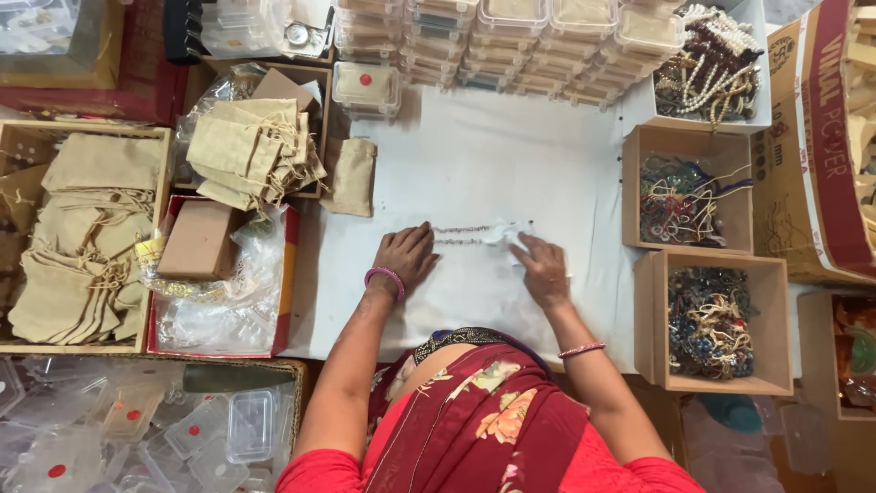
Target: The person cleans a small plastic container with a white cloth, then places it on a stack. They pick up a beaded necklace from a box, wipe it with the cloth, and place it into a small cloth pouch. Finally, they wipe the white table surface with the cloth.
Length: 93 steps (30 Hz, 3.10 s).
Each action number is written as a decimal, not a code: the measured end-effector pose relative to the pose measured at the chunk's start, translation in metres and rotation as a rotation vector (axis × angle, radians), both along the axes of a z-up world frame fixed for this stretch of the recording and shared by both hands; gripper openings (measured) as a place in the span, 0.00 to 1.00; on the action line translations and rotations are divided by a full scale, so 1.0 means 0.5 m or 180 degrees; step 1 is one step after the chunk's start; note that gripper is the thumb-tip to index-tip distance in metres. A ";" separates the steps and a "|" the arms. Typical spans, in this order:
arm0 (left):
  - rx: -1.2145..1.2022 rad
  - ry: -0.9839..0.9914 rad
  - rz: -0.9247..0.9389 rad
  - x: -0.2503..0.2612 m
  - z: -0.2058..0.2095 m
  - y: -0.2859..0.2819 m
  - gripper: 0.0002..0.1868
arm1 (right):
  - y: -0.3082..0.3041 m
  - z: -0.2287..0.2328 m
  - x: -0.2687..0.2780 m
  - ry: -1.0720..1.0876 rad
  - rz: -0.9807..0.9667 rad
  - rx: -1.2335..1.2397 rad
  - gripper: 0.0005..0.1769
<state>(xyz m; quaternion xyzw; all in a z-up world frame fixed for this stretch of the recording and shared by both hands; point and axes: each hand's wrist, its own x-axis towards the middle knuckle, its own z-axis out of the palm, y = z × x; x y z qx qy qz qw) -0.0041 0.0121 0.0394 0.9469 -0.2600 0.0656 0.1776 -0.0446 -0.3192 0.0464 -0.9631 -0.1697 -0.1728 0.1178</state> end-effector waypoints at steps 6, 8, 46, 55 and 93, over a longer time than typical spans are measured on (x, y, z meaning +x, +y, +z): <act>-0.0065 -0.0048 0.0048 -0.001 0.007 0.000 0.22 | -0.019 -0.009 0.086 -0.0156 -0.1058 0.1018 0.28; -0.0075 -0.0036 0.0041 0.000 0.017 -0.001 0.22 | 0.043 0.001 0.106 -0.0279 -0.0705 0.1086 0.26; -0.0515 -0.0455 0.0125 0.004 -0.030 0.010 0.06 | -0.010 -0.042 0.049 0.0212 -0.0280 -0.0255 0.35; -0.0730 -0.0580 0.0114 -0.005 -0.003 0.009 0.06 | 0.149 -0.010 0.088 0.0063 0.0240 0.0599 0.32; -0.0529 -0.0557 0.0022 -0.007 0.009 0.007 0.09 | -0.036 -0.035 0.048 0.0113 -0.1161 0.0096 0.29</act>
